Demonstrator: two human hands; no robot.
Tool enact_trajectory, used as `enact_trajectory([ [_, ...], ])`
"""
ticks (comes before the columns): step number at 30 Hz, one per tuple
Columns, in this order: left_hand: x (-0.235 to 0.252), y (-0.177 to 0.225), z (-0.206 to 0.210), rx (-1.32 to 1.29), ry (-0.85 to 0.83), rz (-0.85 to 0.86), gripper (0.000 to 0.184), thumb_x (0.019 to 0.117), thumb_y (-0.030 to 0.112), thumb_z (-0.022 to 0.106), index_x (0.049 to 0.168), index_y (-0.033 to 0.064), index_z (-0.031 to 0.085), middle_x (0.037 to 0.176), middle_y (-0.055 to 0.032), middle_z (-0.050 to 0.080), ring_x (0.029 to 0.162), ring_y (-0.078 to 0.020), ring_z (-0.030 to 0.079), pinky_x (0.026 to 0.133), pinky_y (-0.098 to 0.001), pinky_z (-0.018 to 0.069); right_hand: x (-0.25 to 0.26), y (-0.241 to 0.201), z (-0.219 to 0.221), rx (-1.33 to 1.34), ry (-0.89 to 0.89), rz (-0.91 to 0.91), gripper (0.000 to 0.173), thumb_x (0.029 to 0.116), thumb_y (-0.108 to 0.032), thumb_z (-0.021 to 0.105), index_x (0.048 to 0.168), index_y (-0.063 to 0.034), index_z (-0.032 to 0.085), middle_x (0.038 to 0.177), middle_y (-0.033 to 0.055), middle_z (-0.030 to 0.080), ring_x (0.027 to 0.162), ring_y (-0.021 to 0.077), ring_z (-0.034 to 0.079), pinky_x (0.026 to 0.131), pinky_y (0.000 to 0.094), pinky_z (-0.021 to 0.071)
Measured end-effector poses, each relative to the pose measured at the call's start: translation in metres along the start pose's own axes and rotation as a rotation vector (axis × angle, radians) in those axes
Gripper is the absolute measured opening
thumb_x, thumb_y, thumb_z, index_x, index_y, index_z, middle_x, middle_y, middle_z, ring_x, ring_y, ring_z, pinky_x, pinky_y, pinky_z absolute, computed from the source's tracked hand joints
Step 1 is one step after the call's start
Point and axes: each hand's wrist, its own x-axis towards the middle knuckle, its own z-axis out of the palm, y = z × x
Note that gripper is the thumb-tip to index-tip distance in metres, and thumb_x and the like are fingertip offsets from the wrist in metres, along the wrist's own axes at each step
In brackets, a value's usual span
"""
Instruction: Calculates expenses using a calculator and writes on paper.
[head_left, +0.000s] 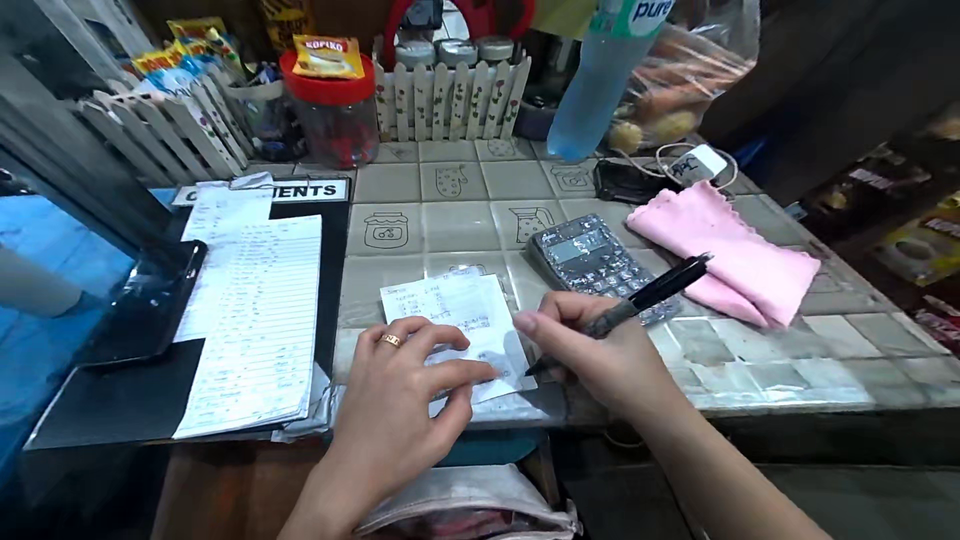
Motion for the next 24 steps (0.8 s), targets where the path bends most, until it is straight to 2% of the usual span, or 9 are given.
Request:
enact_trajectory([
  [3,0.0004,0.0004,-0.0003,-0.005,-0.016,-0.013,0.026,0.0927,0.034,0.058,0.107,0.0422,0.078,0.121,0.0124,0.067,0.127,-0.0170,0.053,0.103,-0.0520,0.0379,0.0011,0.0030,0.0051,-0.024,-0.009,-0.025,0.028,0.0961,-0.021,0.066,0.069,-0.0137,0.061,0.056,-0.0016,0.054,0.043,0.0062,0.048,0.038,0.0182,0.0389],
  [11,0.0024,0.0006,-0.0024,-0.013,-0.054,-0.045,0.026,0.0923,0.035,0.058,0.105,0.0438,0.078,0.122,0.0124,0.067,0.129,-0.0176,0.052,0.102,-0.0520,0.0367,0.0004,0.0052,0.0088,-0.136,0.002,-0.054,0.025,0.0935,-0.019,0.066,0.069,-0.0168,0.062,0.056,-0.0070,0.055,0.046,0.0012,0.051,0.040,0.0156,0.0378],
  [24,0.0032,0.0034,-0.0035,-0.008,-0.047,-0.061,0.025,0.0915,0.033,0.060,0.105,0.0423,0.079,0.122,0.0114,0.067,0.127,-0.0183,0.052,0.100,-0.0518,0.0357,0.0017,0.0037,0.0106,-0.166,-0.002,-0.119,0.024,0.0936,-0.014,0.065,0.070,-0.0139,0.061,0.058,-0.0077,0.054,0.047,-0.0015,0.048,0.039,0.0131,0.0349],
])
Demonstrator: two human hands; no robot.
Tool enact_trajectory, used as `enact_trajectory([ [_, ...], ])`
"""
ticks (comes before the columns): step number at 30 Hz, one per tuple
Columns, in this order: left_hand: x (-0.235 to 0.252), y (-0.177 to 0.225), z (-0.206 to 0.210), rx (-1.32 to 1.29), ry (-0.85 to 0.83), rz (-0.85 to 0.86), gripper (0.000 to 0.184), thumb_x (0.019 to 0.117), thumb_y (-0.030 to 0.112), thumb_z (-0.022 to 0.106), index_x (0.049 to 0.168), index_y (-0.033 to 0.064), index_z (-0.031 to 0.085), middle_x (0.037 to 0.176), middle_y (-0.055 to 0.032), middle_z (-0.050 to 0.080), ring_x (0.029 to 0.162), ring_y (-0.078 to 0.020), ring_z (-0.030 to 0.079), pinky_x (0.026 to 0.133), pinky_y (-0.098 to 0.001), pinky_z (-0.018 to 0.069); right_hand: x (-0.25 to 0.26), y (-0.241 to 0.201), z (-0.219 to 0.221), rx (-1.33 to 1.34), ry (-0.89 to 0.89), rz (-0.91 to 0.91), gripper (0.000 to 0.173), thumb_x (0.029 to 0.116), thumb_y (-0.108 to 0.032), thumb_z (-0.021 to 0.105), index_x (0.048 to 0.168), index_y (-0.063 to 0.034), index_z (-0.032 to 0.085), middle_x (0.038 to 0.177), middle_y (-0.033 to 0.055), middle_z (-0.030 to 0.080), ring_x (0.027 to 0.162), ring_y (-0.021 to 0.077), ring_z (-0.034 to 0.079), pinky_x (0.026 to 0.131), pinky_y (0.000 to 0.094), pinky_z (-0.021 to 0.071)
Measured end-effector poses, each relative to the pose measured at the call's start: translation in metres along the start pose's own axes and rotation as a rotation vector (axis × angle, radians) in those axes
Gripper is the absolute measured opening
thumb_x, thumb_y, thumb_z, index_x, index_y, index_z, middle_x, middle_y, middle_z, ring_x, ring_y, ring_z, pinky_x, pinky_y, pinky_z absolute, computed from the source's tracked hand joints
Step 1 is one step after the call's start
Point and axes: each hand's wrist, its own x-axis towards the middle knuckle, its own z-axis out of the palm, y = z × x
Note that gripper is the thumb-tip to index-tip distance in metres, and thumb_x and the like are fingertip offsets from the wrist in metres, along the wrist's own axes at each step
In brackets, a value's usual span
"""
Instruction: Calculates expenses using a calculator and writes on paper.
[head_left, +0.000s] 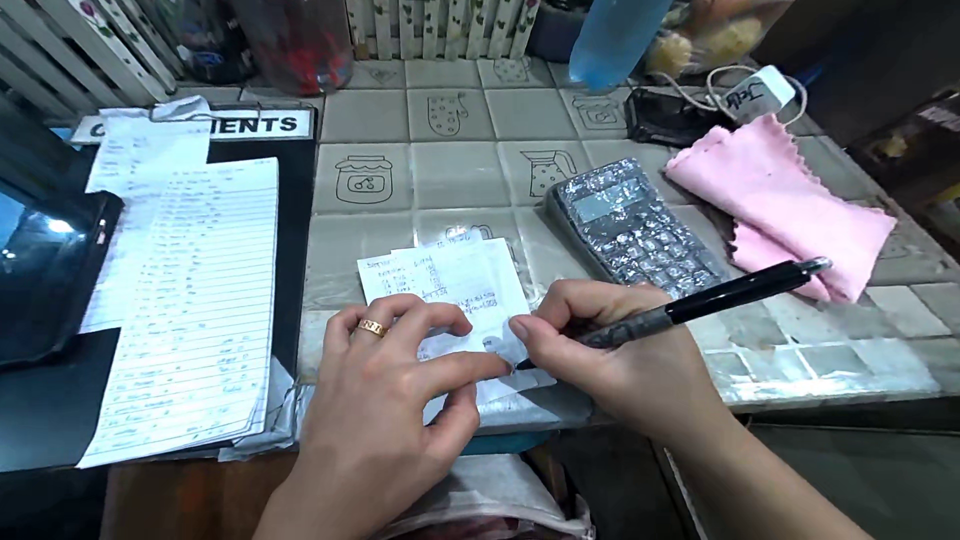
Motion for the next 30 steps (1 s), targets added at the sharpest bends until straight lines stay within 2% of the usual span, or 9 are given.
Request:
enact_trajectory([
  [30,0.0003,0.0004,-0.0014,0.009,-0.005,0.002,0.026,0.0916,0.033,0.060,0.105,0.0420,0.079,0.122,0.0104,0.067,0.128,-0.0193,0.052,0.101,-0.0518,0.0352,0.0006,-0.0012,-0.0004,-0.021,-0.001,0.006,0.024,0.0932,-0.013,0.065,0.070,-0.0139,0.062,0.058,-0.0075,0.054,0.047,-0.0012,0.048,0.039,0.0139,0.0345],
])
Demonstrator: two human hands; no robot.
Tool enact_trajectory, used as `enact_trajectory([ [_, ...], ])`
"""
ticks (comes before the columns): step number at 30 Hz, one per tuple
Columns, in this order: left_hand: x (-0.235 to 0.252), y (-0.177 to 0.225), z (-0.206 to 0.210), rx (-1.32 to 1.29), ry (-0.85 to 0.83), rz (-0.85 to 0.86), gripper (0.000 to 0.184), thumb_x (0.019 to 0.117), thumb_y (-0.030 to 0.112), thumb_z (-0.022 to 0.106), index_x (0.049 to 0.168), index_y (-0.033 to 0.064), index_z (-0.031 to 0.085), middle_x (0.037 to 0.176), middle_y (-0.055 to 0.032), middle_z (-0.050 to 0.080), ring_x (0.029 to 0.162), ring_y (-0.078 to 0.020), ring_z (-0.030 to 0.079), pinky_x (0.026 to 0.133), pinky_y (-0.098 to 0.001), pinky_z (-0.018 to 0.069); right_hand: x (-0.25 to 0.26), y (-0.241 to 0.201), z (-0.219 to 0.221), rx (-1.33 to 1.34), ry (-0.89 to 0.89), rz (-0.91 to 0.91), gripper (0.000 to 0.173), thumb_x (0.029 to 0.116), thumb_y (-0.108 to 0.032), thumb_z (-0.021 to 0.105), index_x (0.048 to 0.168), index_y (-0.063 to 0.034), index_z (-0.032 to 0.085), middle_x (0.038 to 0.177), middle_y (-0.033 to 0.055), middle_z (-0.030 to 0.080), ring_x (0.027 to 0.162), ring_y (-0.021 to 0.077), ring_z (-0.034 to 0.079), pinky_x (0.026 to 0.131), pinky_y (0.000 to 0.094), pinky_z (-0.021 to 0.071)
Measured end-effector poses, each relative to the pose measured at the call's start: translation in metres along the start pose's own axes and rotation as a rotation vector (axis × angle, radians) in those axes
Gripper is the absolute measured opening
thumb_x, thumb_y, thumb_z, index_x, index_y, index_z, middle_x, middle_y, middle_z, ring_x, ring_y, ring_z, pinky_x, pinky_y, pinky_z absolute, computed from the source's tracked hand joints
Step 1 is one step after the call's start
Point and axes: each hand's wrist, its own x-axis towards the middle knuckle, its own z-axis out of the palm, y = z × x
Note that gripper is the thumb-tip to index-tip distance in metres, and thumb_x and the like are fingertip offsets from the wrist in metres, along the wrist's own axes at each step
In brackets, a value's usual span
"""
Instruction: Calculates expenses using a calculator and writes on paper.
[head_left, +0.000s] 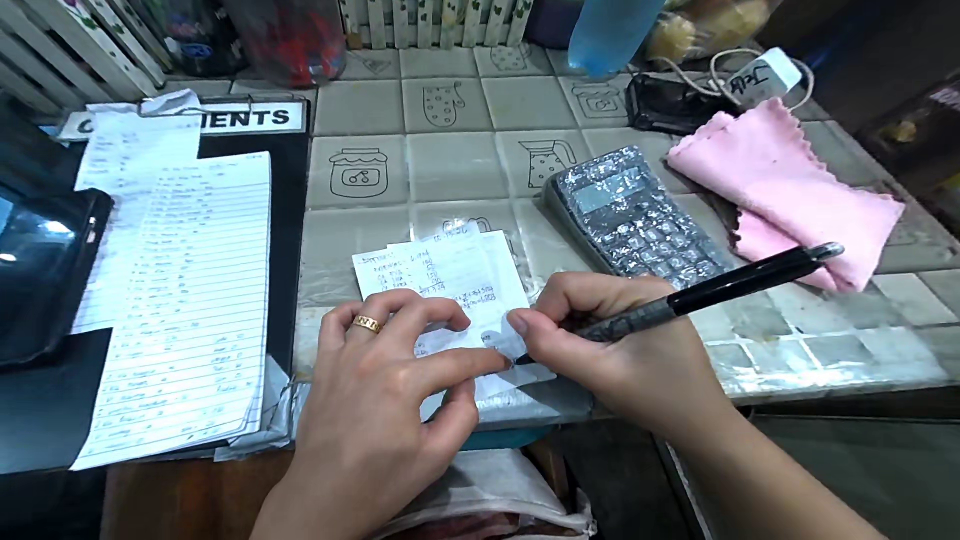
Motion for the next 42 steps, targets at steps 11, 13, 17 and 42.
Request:
enact_trajectory([
  [11,-0.0001,0.0001,-0.0002,0.002,-0.001,-0.002,0.025,0.0919,0.034,0.060,0.105,0.0420,0.080,0.122,0.0110,0.067,0.128,-0.0186,0.051,0.101,-0.0510,0.0354,0.0002,-0.0001,-0.0003,0.005,-0.002,0.001,0.024,0.0935,-0.013,0.065,0.070,-0.0135,0.061,0.057,-0.0071,0.054,0.046,-0.0010,0.048,0.039,0.0138,0.0346],
  [13,0.0000,0.0001,-0.0001,-0.003,0.002,-0.003,0.025,0.0917,0.033,0.060,0.105,0.0418,0.080,0.122,0.0107,0.067,0.128,-0.0190,0.051,0.100,-0.0514,0.0354,0.0002,-0.0001,-0.0003,0.017,0.003,0.006,0.024,0.0937,-0.013,0.065,0.070,-0.0133,0.061,0.057,-0.0068,0.054,0.046,-0.0006,0.048,0.038,0.0139,0.0348],
  [17,-0.0001,-0.0001,-0.0001,-0.003,0.001,-0.003,0.026,0.0911,0.032,0.060,0.105,0.0419,0.080,0.122,0.0108,0.067,0.128,-0.0189,0.052,0.101,-0.0516,0.0357,-0.0001,-0.0002,-0.0007,0.036,0.005,0.013,0.025,0.0945,-0.014,0.065,0.070,-0.0134,0.061,0.058,-0.0062,0.054,0.046,0.0002,0.048,0.038,0.0141,0.0355],
  [42,-0.0002,0.0007,-0.0003,-0.004,0.001,-0.008,0.025,0.0911,0.032,0.061,0.105,0.0417,0.080,0.122,0.0101,0.067,0.128,-0.0194,0.051,0.100,-0.0515,0.0353,-0.0003,-0.0015,-0.0008,0.008,-0.007,0.016,0.025,0.0934,-0.013,0.065,0.069,-0.0140,0.060,0.057,-0.0071,0.053,0.046,-0.0009,0.047,0.038,0.0136,0.0338],
])
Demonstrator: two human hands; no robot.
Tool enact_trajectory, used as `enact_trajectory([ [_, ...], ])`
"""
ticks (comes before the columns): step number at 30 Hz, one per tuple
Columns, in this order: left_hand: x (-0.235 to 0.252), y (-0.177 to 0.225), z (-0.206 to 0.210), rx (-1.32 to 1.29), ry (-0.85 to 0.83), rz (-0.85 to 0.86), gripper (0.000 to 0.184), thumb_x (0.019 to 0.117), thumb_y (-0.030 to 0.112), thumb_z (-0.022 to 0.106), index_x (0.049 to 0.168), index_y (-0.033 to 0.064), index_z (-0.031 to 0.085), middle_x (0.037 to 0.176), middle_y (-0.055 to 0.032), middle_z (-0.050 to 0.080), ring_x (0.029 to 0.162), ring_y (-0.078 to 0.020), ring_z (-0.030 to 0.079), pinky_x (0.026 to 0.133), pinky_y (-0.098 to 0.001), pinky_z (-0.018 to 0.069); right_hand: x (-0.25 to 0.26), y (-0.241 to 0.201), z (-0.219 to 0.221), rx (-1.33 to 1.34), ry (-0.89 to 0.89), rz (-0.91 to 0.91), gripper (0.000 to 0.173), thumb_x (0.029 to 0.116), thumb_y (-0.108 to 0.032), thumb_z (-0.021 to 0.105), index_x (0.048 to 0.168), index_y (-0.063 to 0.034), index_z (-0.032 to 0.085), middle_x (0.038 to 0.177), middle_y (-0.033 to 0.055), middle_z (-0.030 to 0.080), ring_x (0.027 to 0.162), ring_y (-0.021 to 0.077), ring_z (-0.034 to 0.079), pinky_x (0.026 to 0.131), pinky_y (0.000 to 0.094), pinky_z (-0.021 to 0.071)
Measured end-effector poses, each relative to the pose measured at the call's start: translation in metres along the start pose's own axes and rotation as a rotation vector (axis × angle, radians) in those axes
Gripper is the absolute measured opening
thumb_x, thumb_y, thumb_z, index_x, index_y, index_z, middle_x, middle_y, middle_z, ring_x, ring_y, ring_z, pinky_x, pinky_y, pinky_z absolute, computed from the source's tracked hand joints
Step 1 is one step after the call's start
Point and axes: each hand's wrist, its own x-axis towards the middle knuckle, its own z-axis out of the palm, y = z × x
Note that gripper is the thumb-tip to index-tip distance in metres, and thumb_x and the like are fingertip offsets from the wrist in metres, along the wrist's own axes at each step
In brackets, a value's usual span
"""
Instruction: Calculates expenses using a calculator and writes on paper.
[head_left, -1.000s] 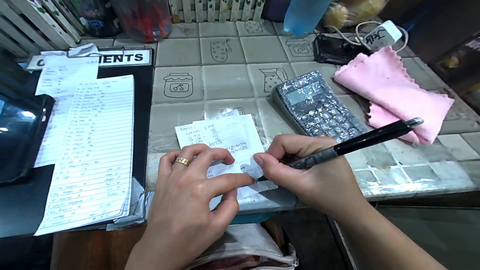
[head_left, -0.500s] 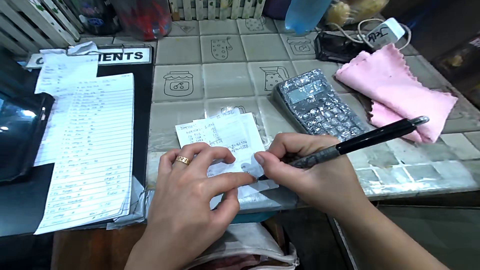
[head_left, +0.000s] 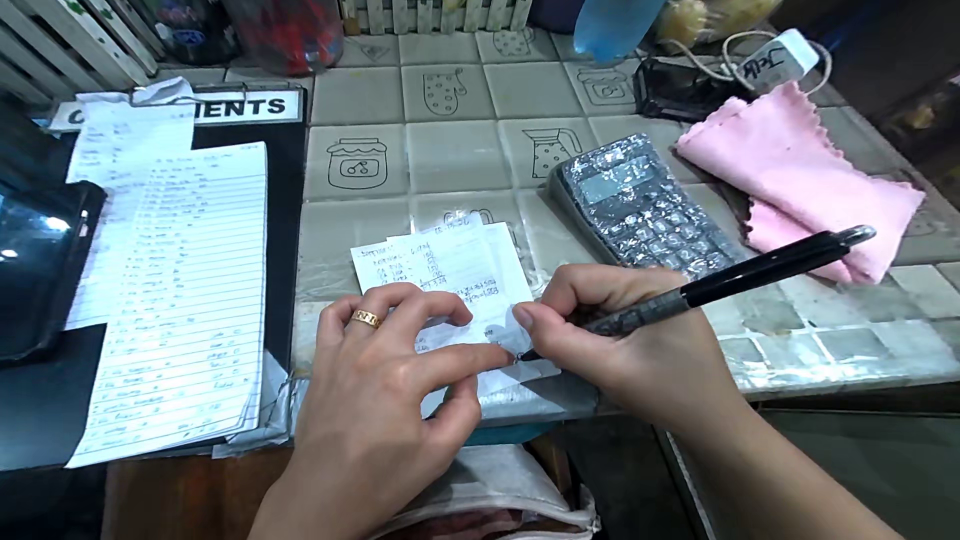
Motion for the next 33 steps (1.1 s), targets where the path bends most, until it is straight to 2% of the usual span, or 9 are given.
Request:
enact_trajectory([
  [6,0.001,0.000,0.000,0.013,-0.005,0.013,0.026,0.0921,0.033,0.060,0.108,0.0419,0.079,0.122,0.0100,0.067,0.126,-0.0190,0.052,0.099,-0.0509,0.0355,0.001,0.004,-0.003,0.084,0.070,0.043,0.023,0.0955,-0.016,0.064,0.072,-0.0159,0.062,0.059,-0.0082,0.056,0.047,-0.0006,0.052,0.040,0.0130,0.0408],
  [9,0.001,0.000,0.000,0.050,-0.003,0.010,0.030,0.0915,0.035,0.058,0.115,0.0377,0.076,0.122,0.0097,0.066,0.125,-0.0190,0.053,0.099,-0.0512,0.0355,0.003,0.012,-0.004,0.230,0.138,-0.019,0.017,0.0995,-0.017,0.065,0.083,-0.0128,0.065,0.069,-0.0073,0.059,0.057,0.0010,0.057,0.051,0.0142,0.0494],
  [14,0.002,0.002,0.000,0.067,0.010,-0.014,0.032,0.0877,0.036,0.059,0.116,0.0314,0.072,0.119,0.0094,0.068,0.125,-0.0182,0.055,0.100,-0.0515,0.0372,0.002,0.015,-0.008,0.348,0.161,-0.059,0.012,0.0972,-0.018,0.070,0.103,-0.0123,0.062,0.088,-0.0027,0.062,0.070,0.0050,0.059,0.061,0.0172,0.0512],
  [23,0.002,-0.001,0.002,0.034,0.041,0.015,0.022,0.0874,0.036,0.059,0.102,0.0339,0.076,0.117,0.0110,0.067,0.127,-0.0167,0.053,0.104,-0.0519,0.0355,0.000,0.017,-0.008,0.538,0.355,0.031,0.014,0.0980,-0.016,0.068,0.112,-0.0155,0.065,0.096,-0.0041,0.064,0.077,0.0050,0.061,0.071,0.0197,0.0545],
  [25,0.002,-0.001,0.003,0.027,0.051,0.025,0.021,0.0883,0.035,0.061,0.100,0.0366,0.078,0.118,0.0109,0.067,0.129,-0.0176,0.052,0.106,-0.0531,0.0353,0.000,0.018,-0.010,0.576,0.363,0.065,0.011,0.1038,-0.026,0.060,0.108,-0.0183,0.065,0.095,-0.0058,0.063,0.077,0.0042,0.060,0.071,0.0197,0.0538],
  [27,0.001,-0.001,0.005,0.025,0.058,0.034,0.021,0.0897,0.033,0.060,0.099,0.0402,0.078,0.120,0.0112,0.067,0.133,-0.0181,0.050,0.110,-0.0546,0.0333,-0.001,0.020,-0.010,0.588,0.352,0.098,0.028,0.1047,-0.046,0.053,0.098,-0.0225,0.067,0.084,-0.0089,0.060,0.067,0.0025,0.055,0.061,0.0180,0.0486],
  [29,-0.001,-0.003,0.008,0.017,0.031,0.053,0.027,0.0923,0.030,0.058,0.103,0.0452,0.078,0.125,0.0131,0.066,0.140,-0.0184,0.044,0.118,-0.0590,0.0260,0.000,0.022,-0.008,0.486,0.348,0.118,0.043,0.1064,-0.053,0.043,0.082,-0.0233,0.062,0.068,-0.0093,0.054,0.052,0.0026,0.047,0.048,0.0182,0.0418],
  [32,-0.001,-0.005,0.008,-0.044,-0.040,0.045,0.031,0.0952,0.025,0.057,0.110,0.0448,0.076,0.133,0.0143,0.065,0.145,-0.0179,0.041,0.122,-0.0604,0.0186,0.006,0.019,-0.017,-0.019,0.176,0.198,0.047,0.1055,-0.042,0.046,0.066,-0.0177,0.056,0.055,-0.0081,0.048,0.046,0.0039,0.044,0.044,0.0232,0.0376],
  [33,-0.001,-0.005,0.007,-0.072,-0.054,0.047,0.031,0.0953,0.023,0.058,0.111,0.0425,0.077,0.133,0.0128,0.066,0.145,-0.0193,0.042,0.123,-0.0605,0.0184,0.010,0.012,-0.024,-0.260,0.048,0.243,0.050,0.1033,-0.048,0.049,0.067,-0.0142,0.058,0.056,-0.0046,0.047,0.048,0.0085,0.045,0.046,0.0304,0.0375],
])
